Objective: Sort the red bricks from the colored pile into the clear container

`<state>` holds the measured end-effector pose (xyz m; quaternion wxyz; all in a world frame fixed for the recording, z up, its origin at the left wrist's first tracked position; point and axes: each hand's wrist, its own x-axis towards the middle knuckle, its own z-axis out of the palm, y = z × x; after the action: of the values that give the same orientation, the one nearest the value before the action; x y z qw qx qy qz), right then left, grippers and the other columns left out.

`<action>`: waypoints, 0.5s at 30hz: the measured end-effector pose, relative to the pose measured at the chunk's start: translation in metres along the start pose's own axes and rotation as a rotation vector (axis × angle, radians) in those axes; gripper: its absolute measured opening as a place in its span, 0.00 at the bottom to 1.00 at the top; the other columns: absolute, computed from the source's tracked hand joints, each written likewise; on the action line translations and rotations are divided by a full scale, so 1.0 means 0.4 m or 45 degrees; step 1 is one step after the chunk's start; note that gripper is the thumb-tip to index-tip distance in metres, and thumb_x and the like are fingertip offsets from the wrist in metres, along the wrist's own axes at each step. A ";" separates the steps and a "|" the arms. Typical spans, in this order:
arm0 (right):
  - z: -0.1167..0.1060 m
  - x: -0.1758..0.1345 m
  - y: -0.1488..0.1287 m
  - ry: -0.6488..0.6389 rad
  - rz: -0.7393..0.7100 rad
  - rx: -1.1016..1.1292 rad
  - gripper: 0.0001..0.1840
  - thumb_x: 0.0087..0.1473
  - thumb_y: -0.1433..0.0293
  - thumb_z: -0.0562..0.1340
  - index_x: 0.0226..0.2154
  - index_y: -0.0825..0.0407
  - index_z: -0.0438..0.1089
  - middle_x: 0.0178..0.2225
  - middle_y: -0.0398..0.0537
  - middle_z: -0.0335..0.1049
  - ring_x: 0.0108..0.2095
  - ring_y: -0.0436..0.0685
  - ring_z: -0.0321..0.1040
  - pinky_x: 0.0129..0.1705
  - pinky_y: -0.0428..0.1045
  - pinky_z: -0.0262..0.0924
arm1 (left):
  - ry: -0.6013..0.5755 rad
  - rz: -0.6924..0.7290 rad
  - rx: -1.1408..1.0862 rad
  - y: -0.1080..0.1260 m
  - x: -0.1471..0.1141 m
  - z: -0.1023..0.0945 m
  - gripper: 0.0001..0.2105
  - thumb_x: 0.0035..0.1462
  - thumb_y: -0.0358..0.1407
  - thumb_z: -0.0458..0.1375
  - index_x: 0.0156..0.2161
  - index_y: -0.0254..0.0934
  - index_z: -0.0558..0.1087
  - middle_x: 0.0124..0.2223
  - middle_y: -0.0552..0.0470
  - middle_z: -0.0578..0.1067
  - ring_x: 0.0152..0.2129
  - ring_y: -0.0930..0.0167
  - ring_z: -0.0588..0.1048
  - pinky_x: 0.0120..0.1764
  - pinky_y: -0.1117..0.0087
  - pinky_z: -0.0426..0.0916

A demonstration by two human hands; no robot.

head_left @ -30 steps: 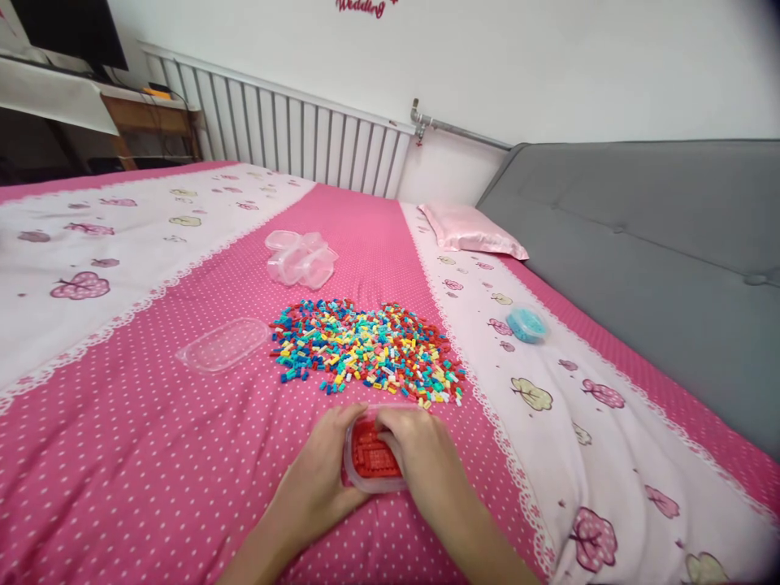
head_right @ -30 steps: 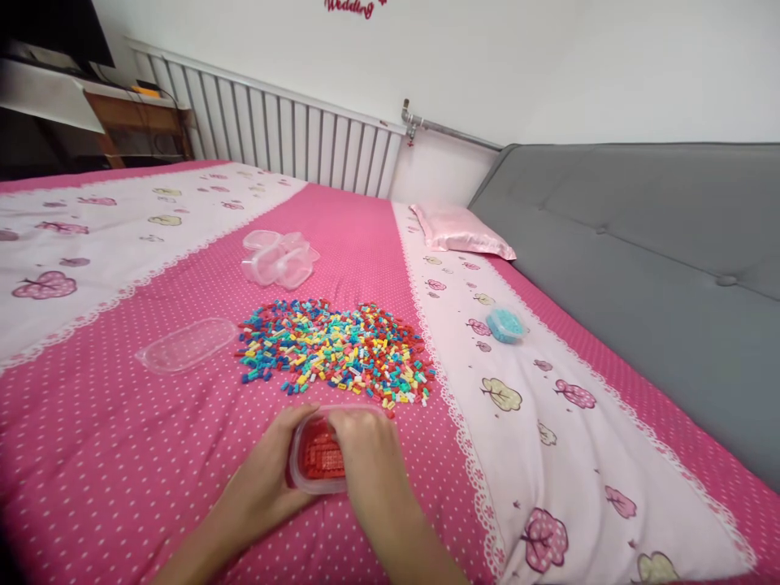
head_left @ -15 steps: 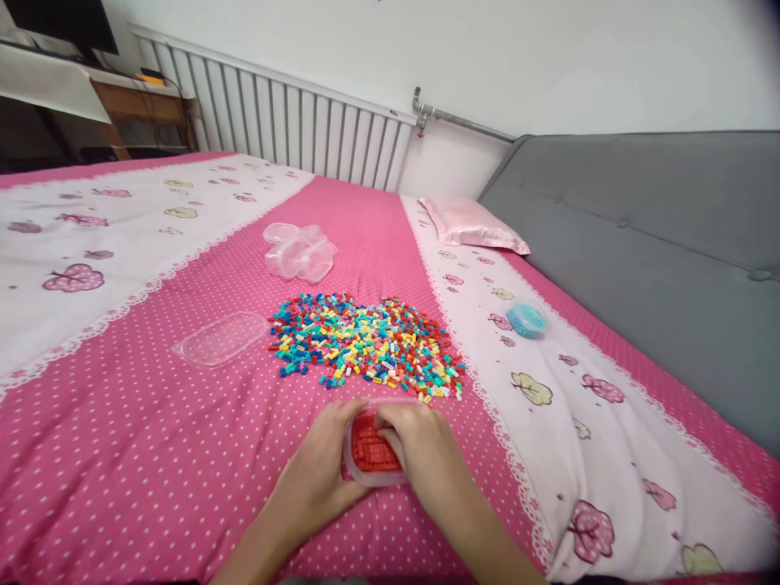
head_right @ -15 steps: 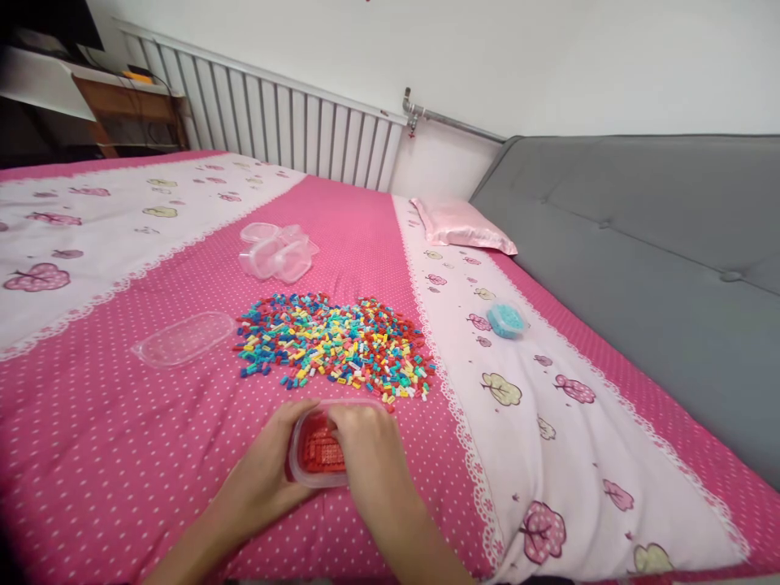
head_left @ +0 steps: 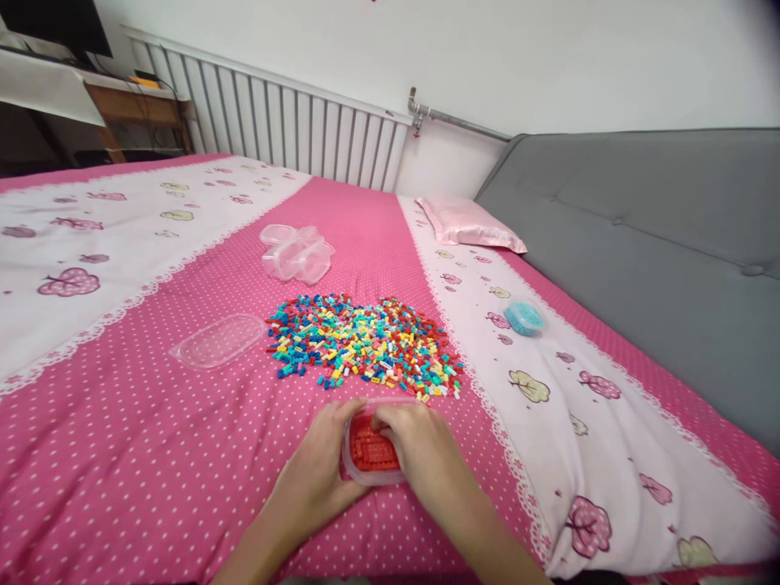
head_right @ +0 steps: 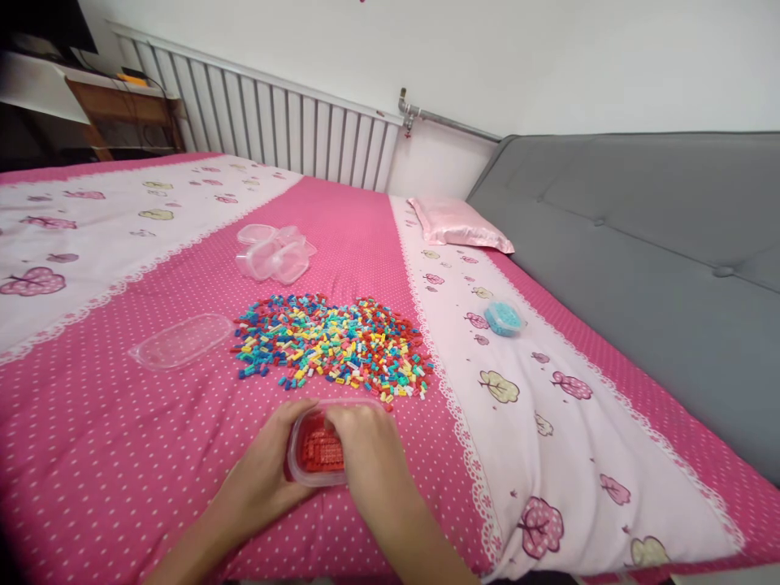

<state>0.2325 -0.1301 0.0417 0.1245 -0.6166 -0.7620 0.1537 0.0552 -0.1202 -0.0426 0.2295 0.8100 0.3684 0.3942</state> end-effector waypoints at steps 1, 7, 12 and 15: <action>0.002 0.000 0.002 -0.001 -0.006 -0.016 0.15 0.61 0.80 0.57 0.32 0.50 0.77 0.32 0.45 0.79 0.34 0.57 0.73 0.33 0.48 0.53 | 0.002 0.003 0.002 0.000 0.001 -0.001 0.36 0.57 0.42 0.69 0.64 0.45 0.56 0.57 0.42 0.72 0.52 0.57 0.75 0.52 0.55 0.73; 0.007 -0.001 0.003 0.012 -0.021 -0.053 0.16 0.60 0.81 0.57 0.31 0.50 0.77 0.31 0.45 0.78 0.33 0.56 0.73 0.33 0.48 0.53 | 0.004 0.001 0.003 0.002 0.002 -0.002 0.35 0.57 0.41 0.69 0.64 0.45 0.56 0.57 0.43 0.72 0.52 0.57 0.75 0.52 0.57 0.73; 0.003 -0.003 0.002 0.009 0.001 -0.070 0.17 0.61 0.81 0.56 0.33 0.50 0.78 0.32 0.46 0.78 0.33 0.57 0.73 0.33 0.48 0.53 | -0.010 -0.006 -0.001 0.002 0.001 -0.001 0.36 0.56 0.39 0.69 0.64 0.44 0.55 0.57 0.44 0.71 0.52 0.58 0.74 0.53 0.56 0.72; 0.004 0.000 0.003 0.011 -0.014 -0.089 0.17 0.61 0.81 0.56 0.33 0.50 0.78 0.33 0.46 0.78 0.33 0.57 0.73 0.33 0.48 0.53 | -0.008 -0.003 -0.005 0.003 0.003 -0.002 0.35 0.56 0.39 0.69 0.64 0.44 0.56 0.57 0.44 0.72 0.52 0.58 0.75 0.53 0.56 0.72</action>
<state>0.2329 -0.1300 0.0396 0.1071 -0.6170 -0.7697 0.1238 0.0555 -0.1199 -0.0406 0.2327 0.8103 0.3678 0.3924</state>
